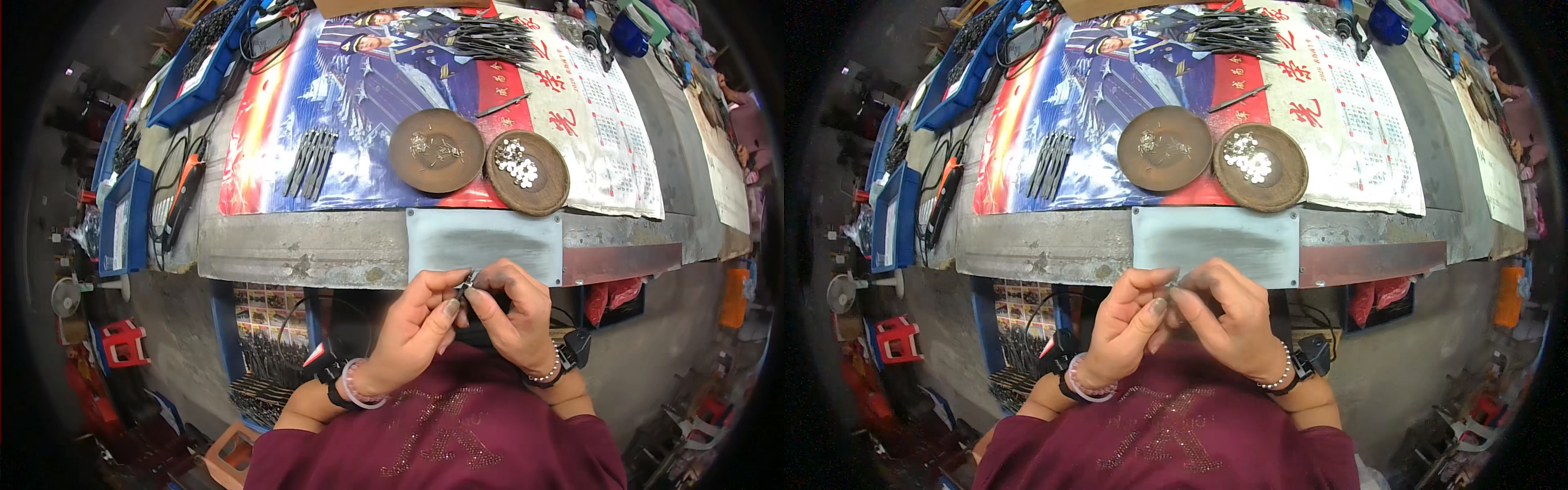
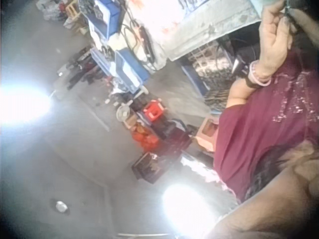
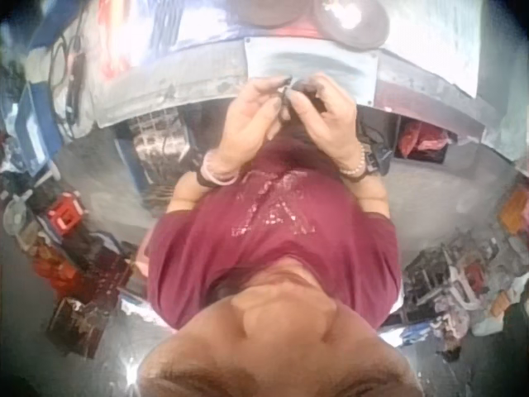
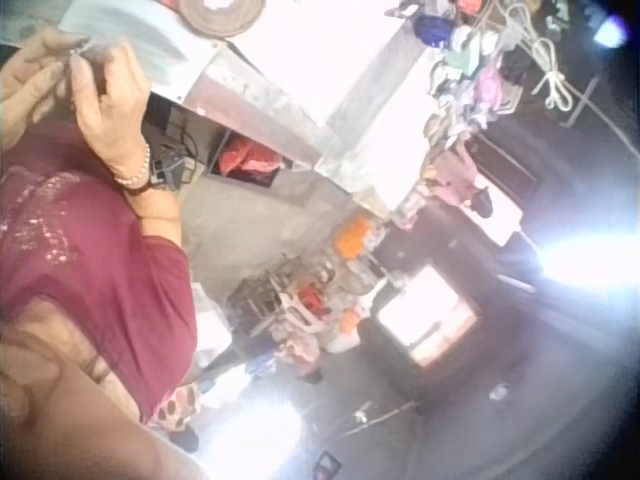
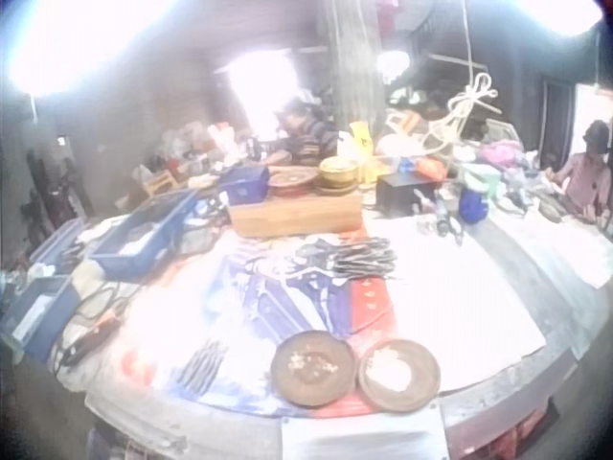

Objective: The person repeatedly picks small metal rods and white disc-shaped components from two wooden dishes on the table, then joins them by hand. They occasionally use a small tool to adjust the joined pieces and place the finished assemblies back into one of the dishes. The process is repeated continuously throughout the clip.

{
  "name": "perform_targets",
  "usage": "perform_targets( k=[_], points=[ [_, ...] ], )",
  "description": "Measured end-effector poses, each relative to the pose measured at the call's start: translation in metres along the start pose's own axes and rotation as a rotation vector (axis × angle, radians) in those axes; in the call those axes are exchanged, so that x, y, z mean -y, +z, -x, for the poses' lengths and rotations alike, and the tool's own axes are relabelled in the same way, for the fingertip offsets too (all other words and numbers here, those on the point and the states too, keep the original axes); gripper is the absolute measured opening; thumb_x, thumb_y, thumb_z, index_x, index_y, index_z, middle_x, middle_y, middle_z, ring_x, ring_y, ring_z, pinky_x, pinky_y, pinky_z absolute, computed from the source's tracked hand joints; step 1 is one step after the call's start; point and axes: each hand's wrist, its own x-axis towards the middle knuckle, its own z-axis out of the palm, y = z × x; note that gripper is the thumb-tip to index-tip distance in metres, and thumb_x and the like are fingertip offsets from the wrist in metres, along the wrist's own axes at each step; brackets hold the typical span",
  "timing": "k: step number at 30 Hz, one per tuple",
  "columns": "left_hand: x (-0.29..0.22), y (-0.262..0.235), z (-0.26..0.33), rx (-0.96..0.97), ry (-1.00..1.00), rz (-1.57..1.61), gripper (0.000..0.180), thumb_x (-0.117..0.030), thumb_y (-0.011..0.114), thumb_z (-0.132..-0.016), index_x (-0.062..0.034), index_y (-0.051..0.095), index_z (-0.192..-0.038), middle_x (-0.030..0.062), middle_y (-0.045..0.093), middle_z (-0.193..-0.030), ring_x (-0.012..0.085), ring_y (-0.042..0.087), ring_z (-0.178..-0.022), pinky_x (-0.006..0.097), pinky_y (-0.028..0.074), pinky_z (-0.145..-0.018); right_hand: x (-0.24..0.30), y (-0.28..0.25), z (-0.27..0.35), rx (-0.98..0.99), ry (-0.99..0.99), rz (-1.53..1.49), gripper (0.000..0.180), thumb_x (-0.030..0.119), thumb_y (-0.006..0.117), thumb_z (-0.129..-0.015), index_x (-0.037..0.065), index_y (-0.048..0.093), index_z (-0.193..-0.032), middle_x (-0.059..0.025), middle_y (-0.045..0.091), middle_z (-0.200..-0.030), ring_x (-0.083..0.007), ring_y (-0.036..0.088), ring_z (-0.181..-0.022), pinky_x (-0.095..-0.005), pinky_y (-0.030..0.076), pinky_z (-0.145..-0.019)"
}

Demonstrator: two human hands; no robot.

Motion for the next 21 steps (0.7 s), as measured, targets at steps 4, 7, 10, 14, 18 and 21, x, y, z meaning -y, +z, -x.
perform_targets(
  k=[4,7,10,14,18,21],
  points=[
    [0.017,0.004,0.007,-0.037,0.17,-0.02,0.033,-0.006,0.043,-0.099,0.0002,0.04,-0.132,0.0068,0.057,-0.1,0.0045,0.05,-0.082,0.018,0.044,-0.066,-0.001,0.012,0.003,-0.015,0.0,0.057,0.008,0.003,0.065,-0.083,-0.001,0.058,-0.084,-0.0104,0.059,-0.075,-0.0183,0.059,-0.06,-0.0286,0.047,-0.054],
    [0.028,0.007,0.008,-0.12,0.336,-0.15,0.031,-0.002,0.044,-0.098,0.0017,0.044,-0.128,0.0086,0.06,-0.105,0.0091,0.057,-0.092,0.022,0.047,-0.08,-0.002,0.023,0.008,-0.074,-0.08,0.185,0.009,0.003,0.064,-0.083,-0.001,0.056,-0.084,-0.0116,0.057,-0.074,-0.0209,0.058,-0.057,-0.0296,0.046,-0.052],
    [0.035,0.01,0.009,-0.163,0.433,-0.206,0.029,-0.001,0.044,-0.097,0.0025,0.046,-0.126,0.0095,0.061,-0.107,0.0096,0.058,-0.092,0.022,0.047,-0.08,-0.001,0.033,0.013,-0.121,-0.104,0.225,0.01,0.004,0.06,-0.086,-0.001,0.053,-0.083,-0.0125,0.054,-0.073,-0.024,0.054,-0.055,-0.0302,0.044,-0.052],
    [0.037,0.012,0.013,-0.186,0.49,-0.202,0.031,0.002,0.045,-0.095,0.0031,0.046,-0.126,0.01,0.062,-0.107,0.0095,0.059,-0.094,0.023,0.048,-0.08,-0.005,0.035,0.015,-0.108,-0.1,-0.031,0.015,0.009,0.058,-0.09,-0.002,0.051,-0.082,-0.0087,0.053,-0.07,-0.0185,0.049,-0.054,-0.0289,0.041,-0.049],
    [0.036,0.01,0.017,-0.127,0.515,-0.252,0.029,0.003,0.043,-0.095,0.0042,0.043,-0.124,0.0119,0.058,-0.114,0.0119,0.057,-0.101,0.025,0.046,-0.089,-0.014,0.038,0.012,-0.171,-0.285,0.075,0.02,0.013,0.059,-0.091,-0.002,0.051,-0.081,-0.0085,0.05,-0.062,-0.0194,0.047,-0.048,-0.0291,0.038,-0.046],
    [0.036,0.008,0.017,-0.145,0.497,-0.278,0.029,0.003,0.043,-0.095,0.0039,0.044,-0.123,0.0117,0.059,-0.113,0.012,0.057,-0.1,0.025,0.046,-0.089,-0.014,0.043,0.015,-0.229,-0.28,0.27,0.019,0.015,0.058,-0.092,-0.001,0.051,-0.082,-0.0108,0.051,-0.063,-0.0242,0.049,-0.047,-0.0295,0.039,-0.045]
  ],
)
